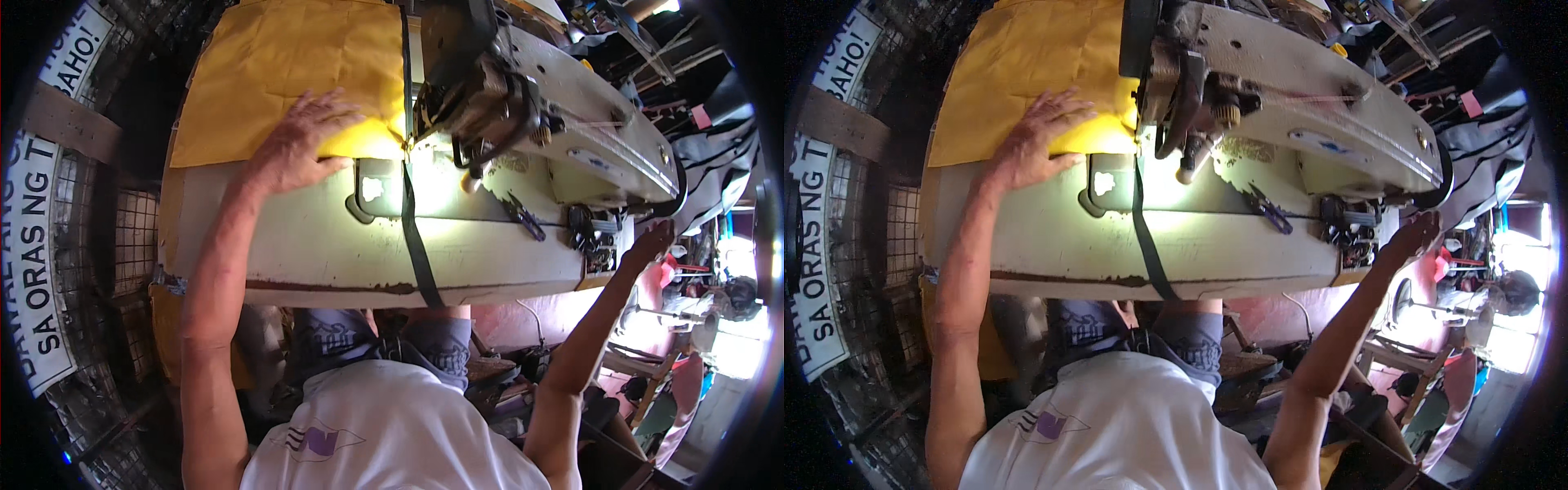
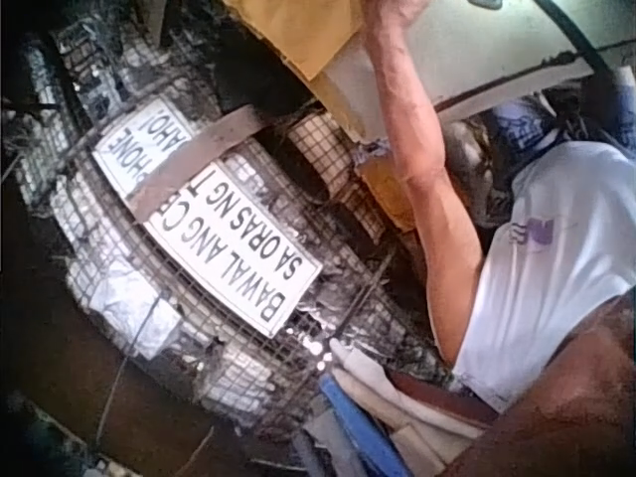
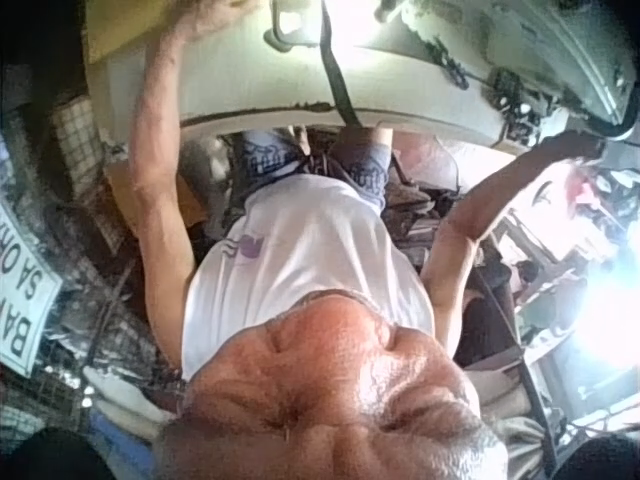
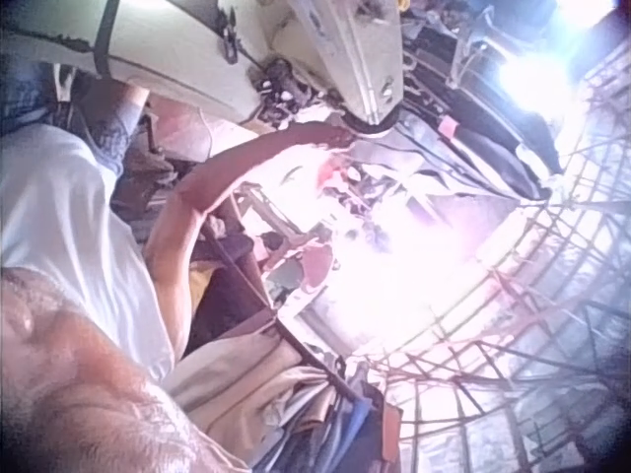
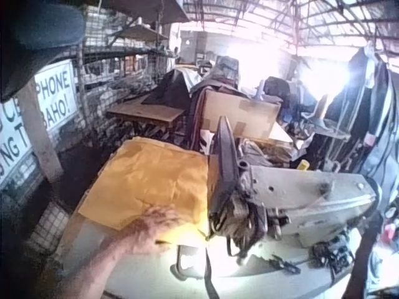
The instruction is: Sewing a yellow fabric bag using an industrial sewing machine.
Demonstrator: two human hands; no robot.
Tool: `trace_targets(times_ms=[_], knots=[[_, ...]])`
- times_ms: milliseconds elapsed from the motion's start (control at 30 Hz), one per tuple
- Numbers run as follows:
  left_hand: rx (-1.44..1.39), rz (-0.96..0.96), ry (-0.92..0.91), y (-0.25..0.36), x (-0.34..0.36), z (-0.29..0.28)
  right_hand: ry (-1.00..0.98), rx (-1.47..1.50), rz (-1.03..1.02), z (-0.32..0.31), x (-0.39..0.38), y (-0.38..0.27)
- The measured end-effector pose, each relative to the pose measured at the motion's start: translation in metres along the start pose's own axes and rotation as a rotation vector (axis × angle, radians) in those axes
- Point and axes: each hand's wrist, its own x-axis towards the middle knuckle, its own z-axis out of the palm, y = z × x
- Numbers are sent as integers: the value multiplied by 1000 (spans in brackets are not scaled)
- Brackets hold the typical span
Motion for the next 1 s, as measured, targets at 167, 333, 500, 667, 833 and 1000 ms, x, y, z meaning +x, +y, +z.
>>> trace_targets(times_ms=[167, 333, 500, 667, 833, 1000], knots=[[16, 38, -54, -25, -7, 5, -826, 559, 68, 26, -232, -98], [277, 114, 12, -9, -22, 17, -1006, -23, -646, 87, -307, -221], [548, 106, -55, 43, -55, 21, -857, -81, -789, 103, -319, -199], [641, -251, -157, 137, -63, 24, -823, -32, -719, 102, -321, -196], [585, -164, 54, 123, -56, 28, -741, -19, -797, 105, -318, -199], [540, 16, 34, 113, -46, 22, -845, 12, -850, 111, -302, -184]])
